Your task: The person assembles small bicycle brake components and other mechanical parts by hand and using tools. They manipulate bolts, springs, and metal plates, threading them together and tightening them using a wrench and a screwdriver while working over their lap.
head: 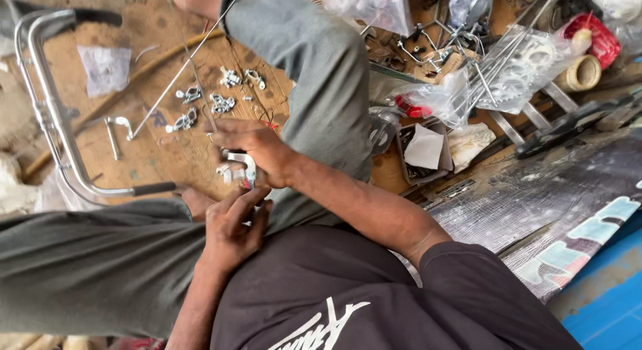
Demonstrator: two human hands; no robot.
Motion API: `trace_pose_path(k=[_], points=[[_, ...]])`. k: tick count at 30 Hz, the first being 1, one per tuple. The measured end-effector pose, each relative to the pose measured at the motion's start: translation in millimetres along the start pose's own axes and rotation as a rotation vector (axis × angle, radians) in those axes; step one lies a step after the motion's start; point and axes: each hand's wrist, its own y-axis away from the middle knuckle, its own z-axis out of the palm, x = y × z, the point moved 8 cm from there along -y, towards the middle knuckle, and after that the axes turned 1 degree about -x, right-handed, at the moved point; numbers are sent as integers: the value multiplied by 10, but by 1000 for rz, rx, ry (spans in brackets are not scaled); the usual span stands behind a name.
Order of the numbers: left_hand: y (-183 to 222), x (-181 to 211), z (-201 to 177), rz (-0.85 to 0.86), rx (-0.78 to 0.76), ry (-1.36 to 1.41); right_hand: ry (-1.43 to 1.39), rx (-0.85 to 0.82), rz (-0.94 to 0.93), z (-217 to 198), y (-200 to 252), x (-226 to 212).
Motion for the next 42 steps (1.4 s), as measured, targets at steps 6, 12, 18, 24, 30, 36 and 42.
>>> trace_pose_path(k=[6, 12, 18, 24, 30, 36, 42], points=[[-155, 72, -28, -12, -17, -94, 71, -68, -130, -120, 803, -698], [-115, -494, 24, -364, -23, -74, 253, 160, -448, -383, 1494, -1359], [40, -828, 304, -521, -314, -275, 257, 460, -730, -1065, 1755, -1981], [106, -937, 379, -571, -378, -239, 435, 774, -862, -2731, 1223, -2951], [131, -1029, 370, -583, -398, -331, 540, 970, -732, -3644, 1126, -3223], [114, -1135, 370, -633, -410, -334, 600, 884, -662, -3928, 1110, -2844], [77, -1028, 371, -644, -461, -415, 1252, 1619, -789, -4779, 2618, -2305]])
